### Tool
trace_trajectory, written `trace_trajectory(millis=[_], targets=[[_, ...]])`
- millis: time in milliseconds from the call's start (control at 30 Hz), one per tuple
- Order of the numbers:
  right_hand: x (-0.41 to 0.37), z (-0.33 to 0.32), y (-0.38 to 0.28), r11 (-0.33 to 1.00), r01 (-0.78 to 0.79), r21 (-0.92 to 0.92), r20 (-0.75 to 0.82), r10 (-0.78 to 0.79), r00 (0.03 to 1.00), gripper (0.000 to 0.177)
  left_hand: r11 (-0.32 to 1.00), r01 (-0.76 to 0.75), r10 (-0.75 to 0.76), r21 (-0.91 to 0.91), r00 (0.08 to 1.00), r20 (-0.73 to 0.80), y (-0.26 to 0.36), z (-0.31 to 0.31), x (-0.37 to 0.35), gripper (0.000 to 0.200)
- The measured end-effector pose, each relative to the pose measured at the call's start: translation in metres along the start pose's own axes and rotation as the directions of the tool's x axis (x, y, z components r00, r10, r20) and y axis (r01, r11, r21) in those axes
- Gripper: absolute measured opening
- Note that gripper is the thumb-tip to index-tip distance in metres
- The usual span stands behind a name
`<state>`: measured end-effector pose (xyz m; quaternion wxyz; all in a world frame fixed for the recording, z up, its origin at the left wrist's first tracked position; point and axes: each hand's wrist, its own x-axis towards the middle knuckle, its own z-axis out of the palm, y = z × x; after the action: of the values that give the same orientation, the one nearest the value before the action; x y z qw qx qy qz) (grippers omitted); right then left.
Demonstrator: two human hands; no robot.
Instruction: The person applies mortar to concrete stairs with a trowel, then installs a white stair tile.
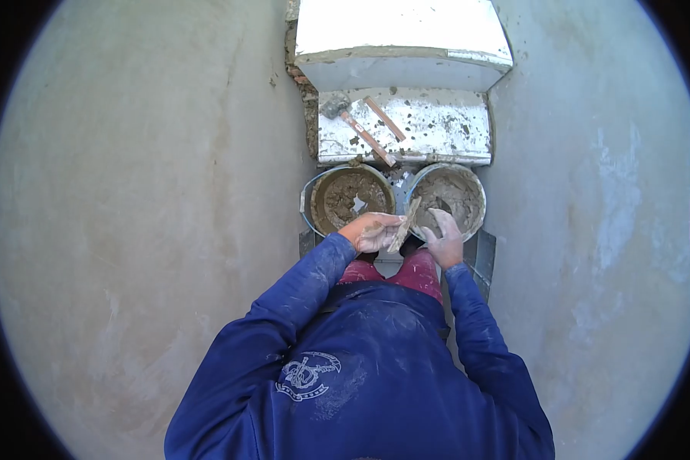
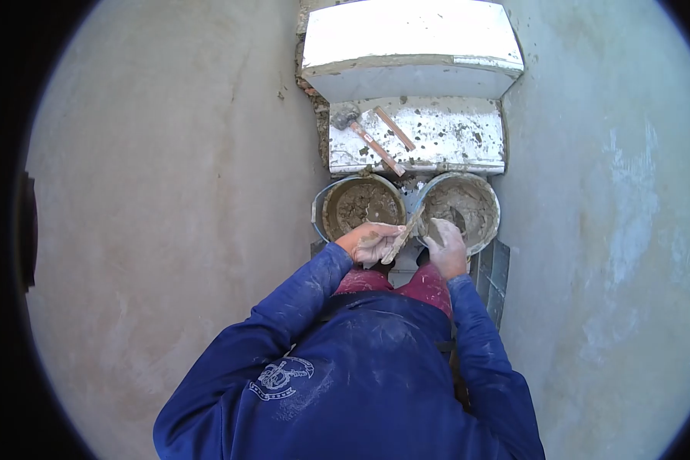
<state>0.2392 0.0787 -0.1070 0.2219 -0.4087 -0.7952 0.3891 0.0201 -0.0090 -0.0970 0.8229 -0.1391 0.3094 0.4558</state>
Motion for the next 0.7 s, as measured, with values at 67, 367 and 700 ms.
trace_trajectory(millis=[67,367,700], targets=[[0.018,0.004,-0.022,0.984,0.176,-0.001,-0.048,-0.176,0.983,0.046,0.988,0.036,-0.019,-0.15,0.993,0.115,-0.004,-0.001,0.0,0.026],[0.063,0.001,-0.052,0.887,0.452,-0.093,0.019,-0.452,0.892,0.032,0.908,0.099,-0.006,-0.407,0.975,0.223,0.015,0.014,-0.023,0.033],[0.18,0.011,-0.111,0.793,0.582,-0.183,0.103,-0.573,0.813,0.036,0.938,-0.011,0.171,-0.346,0.884,0.435,0.129,0.02,-0.023,0.03]])
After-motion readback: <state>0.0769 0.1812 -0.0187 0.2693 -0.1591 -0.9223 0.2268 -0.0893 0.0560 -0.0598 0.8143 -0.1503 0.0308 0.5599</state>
